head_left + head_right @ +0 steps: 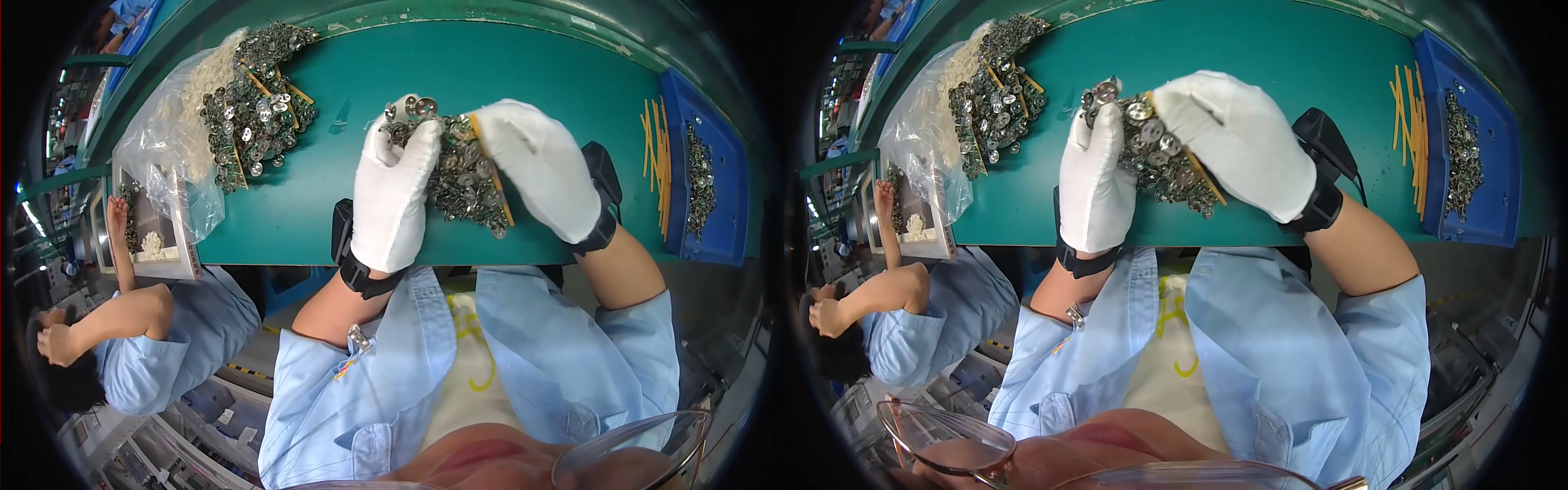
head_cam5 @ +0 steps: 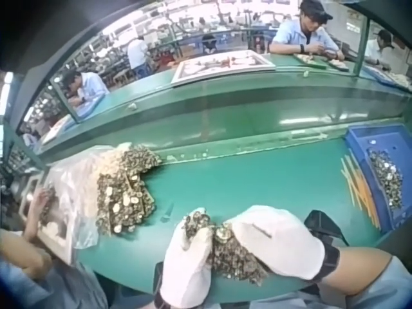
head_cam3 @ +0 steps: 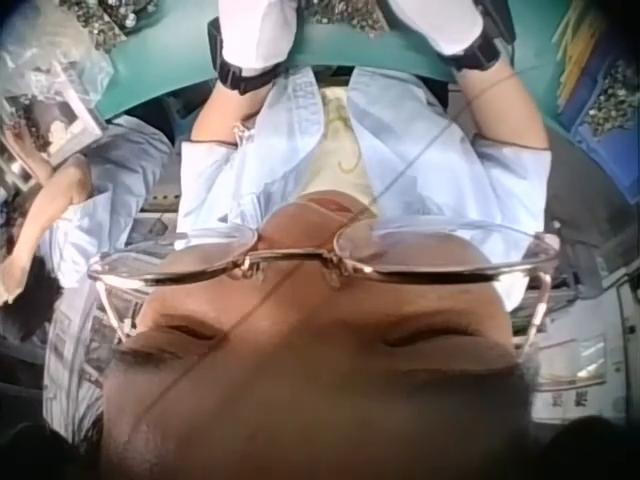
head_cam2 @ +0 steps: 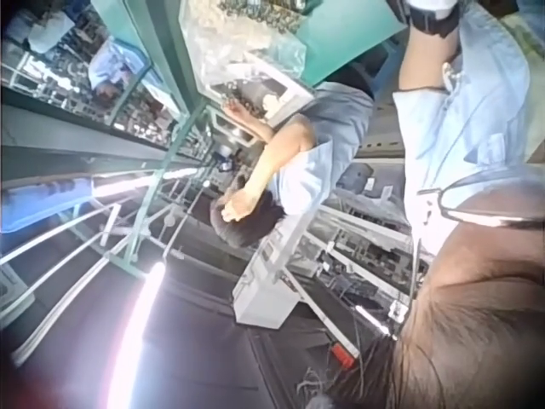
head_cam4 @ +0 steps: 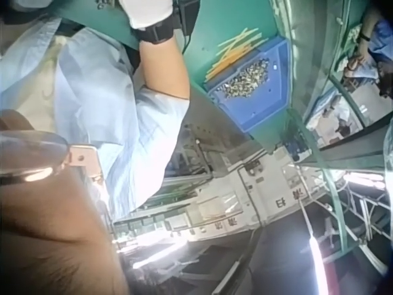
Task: The person picks up a circuit board and removes small metal components from it by hand, then uses a thin wooden stick to detach more components before pressing the detached pieces together.
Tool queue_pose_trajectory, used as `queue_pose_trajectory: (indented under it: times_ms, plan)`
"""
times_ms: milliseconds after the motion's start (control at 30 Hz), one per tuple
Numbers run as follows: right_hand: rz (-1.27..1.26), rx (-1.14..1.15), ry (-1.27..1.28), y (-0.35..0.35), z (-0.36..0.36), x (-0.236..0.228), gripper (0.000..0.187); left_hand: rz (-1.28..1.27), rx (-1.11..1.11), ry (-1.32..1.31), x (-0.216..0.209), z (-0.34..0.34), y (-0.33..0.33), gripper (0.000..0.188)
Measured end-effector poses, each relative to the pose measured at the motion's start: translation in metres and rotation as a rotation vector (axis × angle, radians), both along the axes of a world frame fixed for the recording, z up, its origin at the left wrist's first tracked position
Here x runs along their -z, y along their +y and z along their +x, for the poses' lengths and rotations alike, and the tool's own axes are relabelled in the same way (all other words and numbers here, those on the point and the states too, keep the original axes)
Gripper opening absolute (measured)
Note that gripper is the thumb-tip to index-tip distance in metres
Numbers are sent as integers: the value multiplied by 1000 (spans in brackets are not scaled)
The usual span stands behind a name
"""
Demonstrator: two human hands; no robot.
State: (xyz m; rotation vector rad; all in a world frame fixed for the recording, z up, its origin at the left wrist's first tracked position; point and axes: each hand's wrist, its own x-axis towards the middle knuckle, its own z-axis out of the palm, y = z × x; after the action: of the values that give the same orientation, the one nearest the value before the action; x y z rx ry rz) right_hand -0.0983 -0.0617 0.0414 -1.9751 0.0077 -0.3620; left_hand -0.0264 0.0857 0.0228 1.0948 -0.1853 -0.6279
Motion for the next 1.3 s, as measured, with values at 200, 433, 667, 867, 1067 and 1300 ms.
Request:
queue_pose_trajectory:
  times_ms: [200, 433, 667, 867, 1067, 1300]
  plan:
    - [-29, 116, 55, 8, 1, -2, 32, 113, 49, -1, -5, -8, 7, 44]
    - [-426, 296, -150, 12, 14, 10, 45, -94, 133, 8, -6, -26, -3, 55]
    - [-781, 145, -187, 39, 7, -6, 61, -138, 122, -196, -9, -22, 10, 61]
    - [-728, -189, -36, 52, 8, -20, 58, -84, 36, -93, -23, -19, 11, 60]
    - [-642, -379, -106, 55, -1, -24, 49, -310, 50, 267, -21, -14, 26, 33]
    - [-422, -319, -322, 15, -21, -31, 29, -336, -76, 201, -19, 2, 20, 43]
